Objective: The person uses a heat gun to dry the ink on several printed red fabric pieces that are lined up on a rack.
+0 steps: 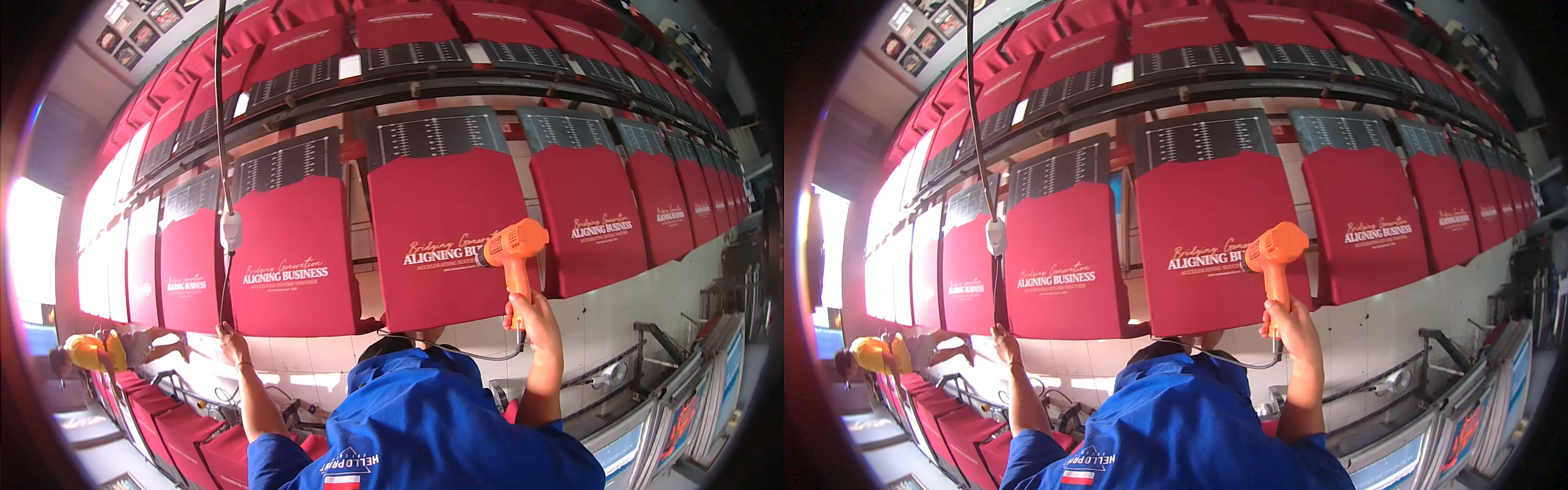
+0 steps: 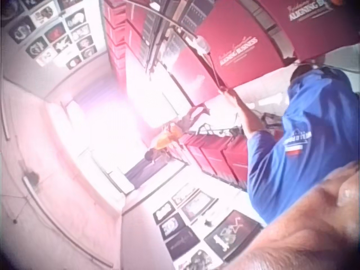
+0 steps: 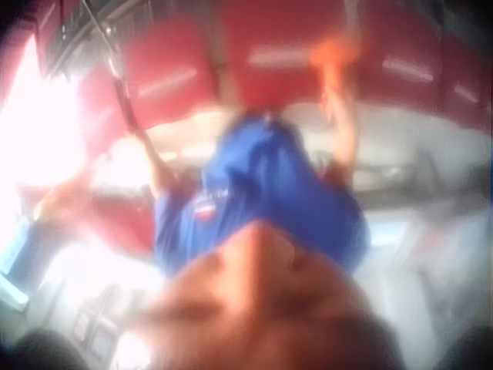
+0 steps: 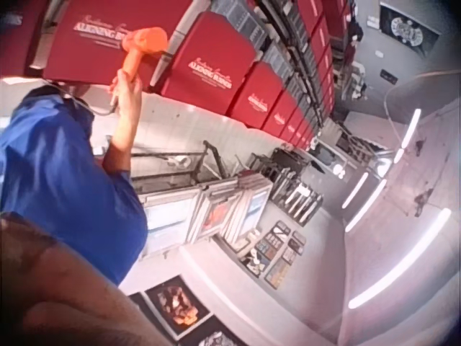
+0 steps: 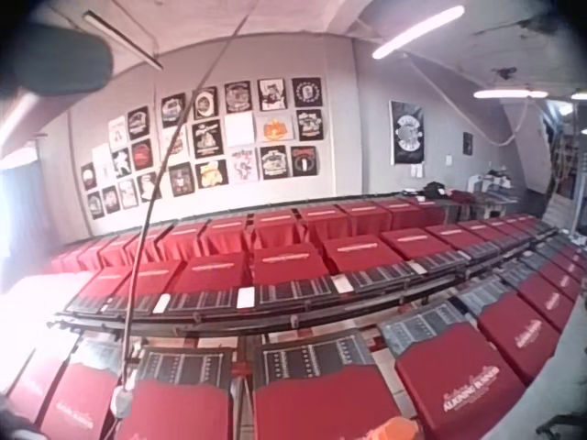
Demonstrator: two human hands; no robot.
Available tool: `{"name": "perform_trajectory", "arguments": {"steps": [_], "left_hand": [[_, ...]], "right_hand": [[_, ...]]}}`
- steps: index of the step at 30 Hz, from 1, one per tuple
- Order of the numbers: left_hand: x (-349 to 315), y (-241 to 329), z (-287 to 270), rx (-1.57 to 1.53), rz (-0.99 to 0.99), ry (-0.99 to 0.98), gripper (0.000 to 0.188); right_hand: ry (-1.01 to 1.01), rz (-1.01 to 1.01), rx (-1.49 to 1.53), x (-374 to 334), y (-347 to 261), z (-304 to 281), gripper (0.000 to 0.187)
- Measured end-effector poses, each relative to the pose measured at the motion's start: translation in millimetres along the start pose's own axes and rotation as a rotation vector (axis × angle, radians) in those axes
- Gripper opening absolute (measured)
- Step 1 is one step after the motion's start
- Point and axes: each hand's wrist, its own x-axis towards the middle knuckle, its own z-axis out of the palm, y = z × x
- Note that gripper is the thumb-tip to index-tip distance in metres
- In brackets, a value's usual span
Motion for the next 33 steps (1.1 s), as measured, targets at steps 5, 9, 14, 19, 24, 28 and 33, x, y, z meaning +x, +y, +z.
{"name": "perform_trajectory", "arguments": {"steps": [5,9,14,19,24,28,33], "left_hand": [[35,-48,-39,0.026,-0.041,0.039,0.051],[77,-92,-54,-0.149,-0.026,0.257,0.046],[194,-236,-97,0.711,0.190,0.650,0.037],[314,-245,-75,0.108,-0.191,0.435,0.041],[398,-279,-30,-0.143,-0.149,0.318,0.050],[413,-253,-3,-0.256,-0.136,0.268,0.050],[418,-223,0,-0.267,-0.176,0.172,0.050]], "right_hand": [[-0.214,0.051,-0.031,3,17,62,0.036],[-0.428,0.154,-0.046,4,27,132,0.036],[-0.627,0.219,0.008,12,53,242,0.043],[-0.451,0.159,-0.036,16,65,331,0.044],[-0.266,0.039,-0.179,14,61,389,0.031],[-0.142,0.025,-0.150,6,54,413,0.028],[-0.067,0.031,-0.141,4,62,427,0.028]]}}
